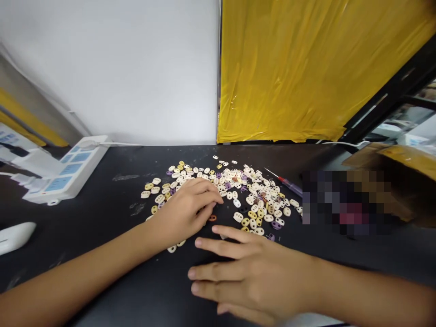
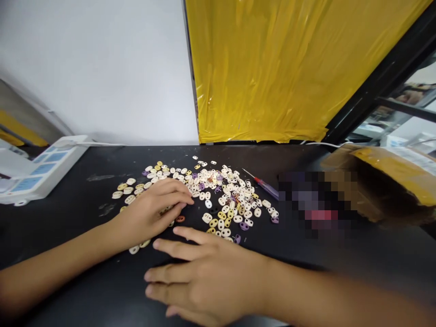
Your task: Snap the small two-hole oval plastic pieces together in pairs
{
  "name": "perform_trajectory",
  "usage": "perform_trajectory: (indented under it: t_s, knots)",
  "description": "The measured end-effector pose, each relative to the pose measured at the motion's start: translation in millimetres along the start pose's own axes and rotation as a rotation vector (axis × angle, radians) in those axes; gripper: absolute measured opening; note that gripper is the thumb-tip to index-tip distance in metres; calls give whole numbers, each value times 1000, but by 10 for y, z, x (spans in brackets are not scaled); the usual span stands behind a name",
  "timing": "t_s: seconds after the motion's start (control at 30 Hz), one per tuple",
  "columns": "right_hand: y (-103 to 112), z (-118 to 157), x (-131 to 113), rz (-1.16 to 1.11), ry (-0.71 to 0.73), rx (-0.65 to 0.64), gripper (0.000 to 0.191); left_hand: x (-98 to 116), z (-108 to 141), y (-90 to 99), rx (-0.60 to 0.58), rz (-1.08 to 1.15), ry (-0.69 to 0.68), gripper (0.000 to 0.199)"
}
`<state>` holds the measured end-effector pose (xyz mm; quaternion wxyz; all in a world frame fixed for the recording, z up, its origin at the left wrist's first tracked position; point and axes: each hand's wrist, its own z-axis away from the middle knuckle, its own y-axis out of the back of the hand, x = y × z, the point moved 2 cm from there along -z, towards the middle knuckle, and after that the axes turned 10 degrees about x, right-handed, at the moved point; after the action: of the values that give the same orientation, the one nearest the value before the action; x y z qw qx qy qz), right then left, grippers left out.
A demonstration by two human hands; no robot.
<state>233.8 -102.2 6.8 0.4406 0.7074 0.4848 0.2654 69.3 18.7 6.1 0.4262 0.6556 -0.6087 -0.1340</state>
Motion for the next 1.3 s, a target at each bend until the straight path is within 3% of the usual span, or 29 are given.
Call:
perform_trajectory:
  t_s: [0.13,0.4,0.6,0.77,1.03,1.3]
  knots:
    - [-24,64,146,-7,-21,-40,38,-22,0,37,6,-6,5,24]
    - [77,139,449,128,-131,21,36,-14,-35,78,9,-29,32,21]
    - [168,152,574,190,-224,103,25,-55,-29,196,84,-75,158,31]
    - [175,168,631,217,-259,153,24,-135,-70,276,110,-116,235,24]
    - [133,149,608,211,-286,172,26,-119,-32,111,-14,-120,102,24]
    - [105,178,610,202,-299,164,22,-115,-25,78,-18,-132,90,22]
